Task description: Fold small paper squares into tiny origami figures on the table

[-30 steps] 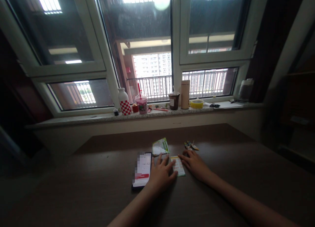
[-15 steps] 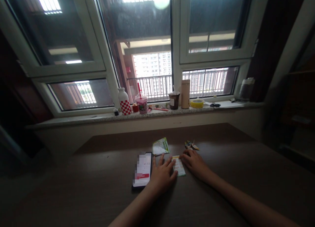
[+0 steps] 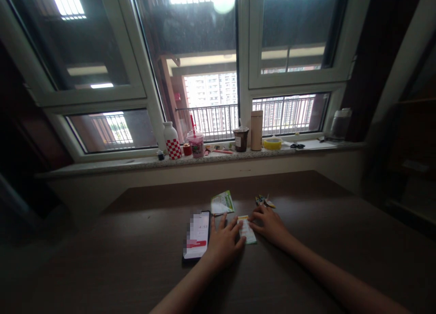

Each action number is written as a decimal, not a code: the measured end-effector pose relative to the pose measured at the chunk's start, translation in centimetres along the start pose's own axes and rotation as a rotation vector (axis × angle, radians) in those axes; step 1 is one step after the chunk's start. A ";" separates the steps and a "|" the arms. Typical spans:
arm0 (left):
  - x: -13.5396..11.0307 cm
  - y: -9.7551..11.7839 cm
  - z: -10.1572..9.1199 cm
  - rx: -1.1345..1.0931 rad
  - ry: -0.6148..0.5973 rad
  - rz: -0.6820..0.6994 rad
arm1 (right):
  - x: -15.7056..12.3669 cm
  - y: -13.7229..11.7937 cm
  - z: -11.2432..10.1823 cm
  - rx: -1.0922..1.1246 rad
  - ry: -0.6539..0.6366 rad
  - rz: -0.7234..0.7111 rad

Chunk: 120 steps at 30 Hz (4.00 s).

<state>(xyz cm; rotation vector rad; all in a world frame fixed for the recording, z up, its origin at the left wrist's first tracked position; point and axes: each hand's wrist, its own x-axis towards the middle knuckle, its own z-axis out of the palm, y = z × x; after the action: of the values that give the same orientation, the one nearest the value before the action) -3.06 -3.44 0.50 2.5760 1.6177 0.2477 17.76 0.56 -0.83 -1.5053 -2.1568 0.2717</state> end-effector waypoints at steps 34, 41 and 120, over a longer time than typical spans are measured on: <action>0.1 -0.4 0.5 -0.010 0.012 0.008 | -0.9 2.7 -0.6 0.369 -0.127 -0.041; 0.1 -0.4 0.4 -0.012 0.020 0.007 | -1.2 2.4 -0.2 0.372 -0.057 -0.065; 0.1 -0.1 -0.1 -0.012 -0.028 -0.012 | -1.2 1.6 -2.0 0.107 -0.240 -0.104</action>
<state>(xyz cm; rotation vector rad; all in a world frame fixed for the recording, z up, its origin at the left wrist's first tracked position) -3.14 -3.32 0.61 2.5486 1.6171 0.2185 20.37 -0.15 -0.12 -1.3544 -2.3557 0.5471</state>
